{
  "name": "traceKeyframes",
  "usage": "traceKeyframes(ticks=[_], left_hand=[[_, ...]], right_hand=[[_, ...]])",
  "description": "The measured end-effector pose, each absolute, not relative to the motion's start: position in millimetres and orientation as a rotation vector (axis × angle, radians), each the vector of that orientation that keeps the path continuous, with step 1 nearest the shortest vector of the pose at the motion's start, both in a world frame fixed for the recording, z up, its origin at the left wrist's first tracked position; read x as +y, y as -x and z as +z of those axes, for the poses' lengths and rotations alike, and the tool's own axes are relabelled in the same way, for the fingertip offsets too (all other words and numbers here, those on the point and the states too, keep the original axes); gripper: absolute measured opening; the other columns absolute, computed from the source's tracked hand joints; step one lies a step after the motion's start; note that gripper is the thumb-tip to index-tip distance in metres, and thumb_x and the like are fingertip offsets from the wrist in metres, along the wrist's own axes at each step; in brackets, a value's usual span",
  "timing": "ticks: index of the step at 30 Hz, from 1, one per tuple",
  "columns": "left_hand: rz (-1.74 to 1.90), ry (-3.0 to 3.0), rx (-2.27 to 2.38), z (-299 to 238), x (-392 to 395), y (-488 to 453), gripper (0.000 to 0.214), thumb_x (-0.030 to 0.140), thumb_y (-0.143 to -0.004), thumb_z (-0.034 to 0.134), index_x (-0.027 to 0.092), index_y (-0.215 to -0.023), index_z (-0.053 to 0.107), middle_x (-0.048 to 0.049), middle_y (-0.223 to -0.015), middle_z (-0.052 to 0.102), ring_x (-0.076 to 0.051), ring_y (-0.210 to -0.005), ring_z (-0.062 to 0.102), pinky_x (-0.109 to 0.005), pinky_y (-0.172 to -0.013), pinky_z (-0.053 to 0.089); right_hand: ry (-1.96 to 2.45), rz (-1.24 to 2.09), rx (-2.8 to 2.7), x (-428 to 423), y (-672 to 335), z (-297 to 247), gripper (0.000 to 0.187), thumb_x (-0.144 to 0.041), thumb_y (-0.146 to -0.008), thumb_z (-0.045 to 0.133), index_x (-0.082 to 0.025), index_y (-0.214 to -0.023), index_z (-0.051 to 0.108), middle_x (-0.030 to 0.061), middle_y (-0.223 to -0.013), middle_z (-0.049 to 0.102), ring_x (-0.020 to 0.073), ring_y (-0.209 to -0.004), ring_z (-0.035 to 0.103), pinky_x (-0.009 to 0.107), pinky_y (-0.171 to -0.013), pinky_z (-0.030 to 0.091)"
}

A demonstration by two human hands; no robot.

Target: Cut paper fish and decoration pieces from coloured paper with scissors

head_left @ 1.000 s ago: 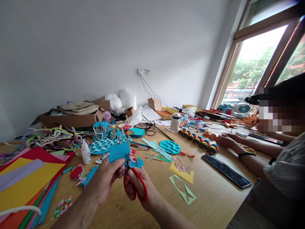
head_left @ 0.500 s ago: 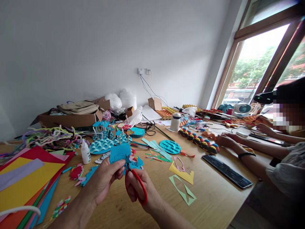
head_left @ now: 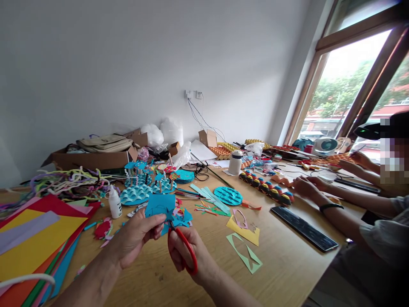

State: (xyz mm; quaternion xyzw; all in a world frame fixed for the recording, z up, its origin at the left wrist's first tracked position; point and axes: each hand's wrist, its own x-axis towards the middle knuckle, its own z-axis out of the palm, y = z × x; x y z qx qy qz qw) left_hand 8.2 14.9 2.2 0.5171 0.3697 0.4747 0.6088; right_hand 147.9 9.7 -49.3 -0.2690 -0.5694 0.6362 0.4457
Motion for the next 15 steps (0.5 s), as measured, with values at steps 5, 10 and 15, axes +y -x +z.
traceKeyframes(ticks=[5, 10, 15], left_hand=[[1.08, -1.2, 0.861, 2, 14, -5, 0.025, 0.023, -0.072, 0.058, 0.02, -0.054, 0.041, 0.0059, -0.048, 0.044, -0.01, -0.051, 0.038, -0.023, -0.05, 0.032], [1.047, -1.21, 0.869, 2, 16, -1, 0.024, 0.023, -0.07, 0.06, 0.019, -0.054, 0.042, 0.0059, -0.048, 0.044, -0.009, -0.049, 0.038, -0.022, -0.048, 0.034], [1.017, -1.23, 0.882, 2, 18, 6, 0.021, 0.022, -0.07, 0.06, 0.02, -0.058, 0.043, 0.0062, -0.049, 0.044, -0.009, -0.049, 0.039, -0.021, -0.048, 0.035]], right_hand=[[0.655, 1.586, -1.435, 11, -148, -53, 0.048, -0.057, -0.071, 0.051, -0.016, -0.05, 0.041, -0.0074, -0.035, 0.036, 0.0033, -0.028, 0.032, 0.017, -0.031, 0.023], [0.693, 1.586, -1.467, 12, -150, -53, 0.049, -0.061, -0.07, 0.051, -0.016, -0.051, 0.042, -0.0073, -0.035, 0.037, 0.003, -0.028, 0.032, 0.016, -0.03, 0.022], [0.807, 1.595, -1.541, 15, -152, -55, 0.05, -0.064, -0.067, 0.05, -0.016, -0.054, 0.044, -0.0075, -0.032, 0.039, 0.0031, -0.026, 0.032, 0.016, -0.029, 0.02]])
